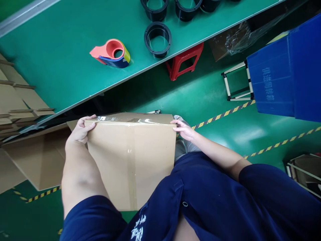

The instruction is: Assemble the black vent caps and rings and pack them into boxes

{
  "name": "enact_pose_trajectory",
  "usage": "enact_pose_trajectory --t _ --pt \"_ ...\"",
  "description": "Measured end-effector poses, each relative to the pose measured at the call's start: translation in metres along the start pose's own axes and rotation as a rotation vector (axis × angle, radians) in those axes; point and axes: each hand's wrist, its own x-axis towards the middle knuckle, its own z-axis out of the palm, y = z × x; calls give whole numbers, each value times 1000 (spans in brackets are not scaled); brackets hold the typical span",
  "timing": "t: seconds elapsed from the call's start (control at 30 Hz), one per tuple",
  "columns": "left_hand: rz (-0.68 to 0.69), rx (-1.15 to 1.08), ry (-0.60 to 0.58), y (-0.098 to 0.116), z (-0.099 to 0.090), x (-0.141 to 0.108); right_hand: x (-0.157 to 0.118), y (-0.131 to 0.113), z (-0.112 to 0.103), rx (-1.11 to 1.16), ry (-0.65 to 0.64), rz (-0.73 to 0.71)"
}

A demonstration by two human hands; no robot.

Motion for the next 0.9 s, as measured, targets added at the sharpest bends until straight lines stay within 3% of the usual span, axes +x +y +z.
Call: enact_pose_trajectory --t 0.37,0.67,0.9 --pt "-4 11 6 2 0 -1 13 1 -7 14 30 14" --pt "15 -33 11 -5 -6 5 2 7 -6 9 35 -38" --pt "14 -71 89 2 -4 2 0 3 -3 13 65 -42"
